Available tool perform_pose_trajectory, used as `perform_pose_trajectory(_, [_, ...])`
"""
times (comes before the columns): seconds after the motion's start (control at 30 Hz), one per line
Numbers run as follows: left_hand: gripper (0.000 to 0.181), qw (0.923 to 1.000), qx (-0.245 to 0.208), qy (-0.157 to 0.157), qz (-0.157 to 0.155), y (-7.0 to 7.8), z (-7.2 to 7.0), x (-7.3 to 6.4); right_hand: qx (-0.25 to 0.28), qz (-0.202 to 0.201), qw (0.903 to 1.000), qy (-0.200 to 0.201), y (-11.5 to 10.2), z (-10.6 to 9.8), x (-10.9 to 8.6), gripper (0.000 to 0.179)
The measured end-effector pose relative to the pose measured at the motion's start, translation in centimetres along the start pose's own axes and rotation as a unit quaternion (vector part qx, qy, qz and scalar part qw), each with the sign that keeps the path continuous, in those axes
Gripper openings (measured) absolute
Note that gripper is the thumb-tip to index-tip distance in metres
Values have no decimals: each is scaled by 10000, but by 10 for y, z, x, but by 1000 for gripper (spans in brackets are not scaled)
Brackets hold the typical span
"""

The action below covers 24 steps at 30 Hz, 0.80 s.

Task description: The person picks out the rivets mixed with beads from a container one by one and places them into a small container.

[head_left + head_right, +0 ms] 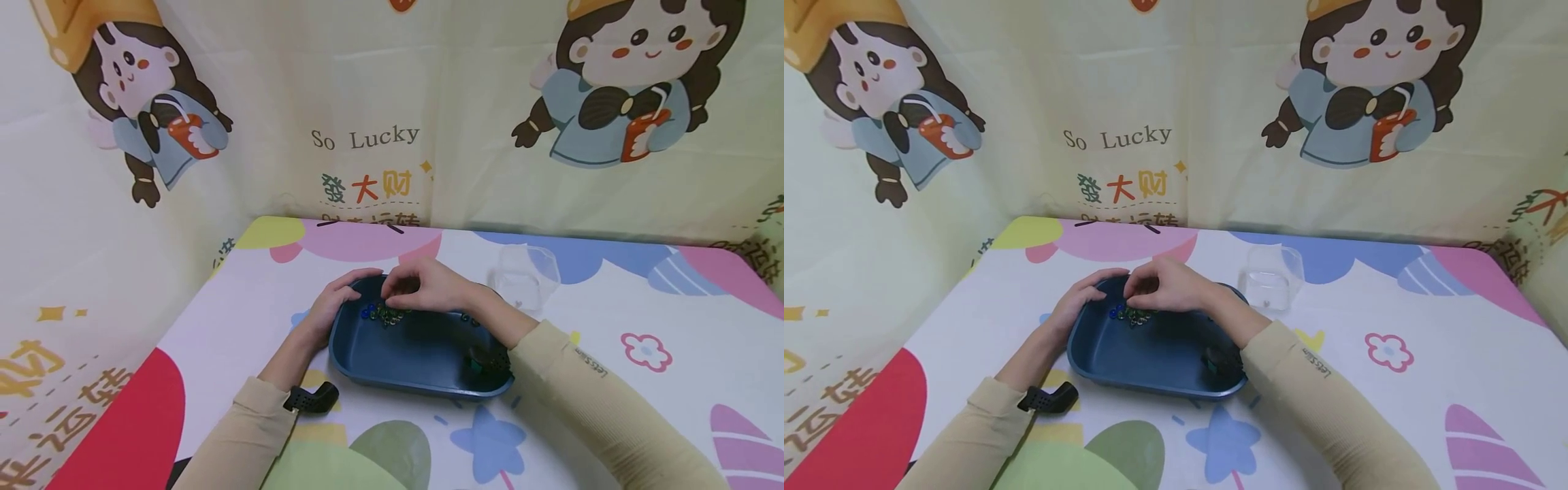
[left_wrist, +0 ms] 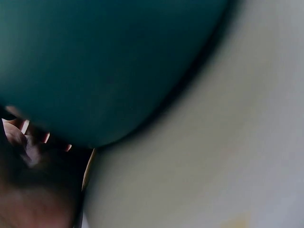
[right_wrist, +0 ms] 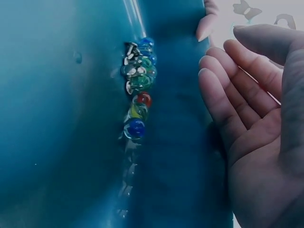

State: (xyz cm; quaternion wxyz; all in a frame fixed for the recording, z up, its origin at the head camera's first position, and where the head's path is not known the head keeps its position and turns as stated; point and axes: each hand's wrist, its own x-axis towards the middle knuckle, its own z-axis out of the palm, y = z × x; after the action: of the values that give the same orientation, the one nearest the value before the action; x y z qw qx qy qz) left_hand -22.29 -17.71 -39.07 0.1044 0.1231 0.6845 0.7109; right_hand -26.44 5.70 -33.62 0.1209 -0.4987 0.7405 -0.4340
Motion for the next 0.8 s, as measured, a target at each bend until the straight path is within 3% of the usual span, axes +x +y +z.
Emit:
perform_pose_trajectory(0.27, [57, 10000, 32, 77, -45, -2, -5, 3, -87, 48, 9999, -130, 1, 3, 5, 15])
perform_pose_trajectory(0.8, [57, 9999, -31, 100, -70, 0, -19, -3, -384, 58, 9987, -335, 1, 10, 22, 12])
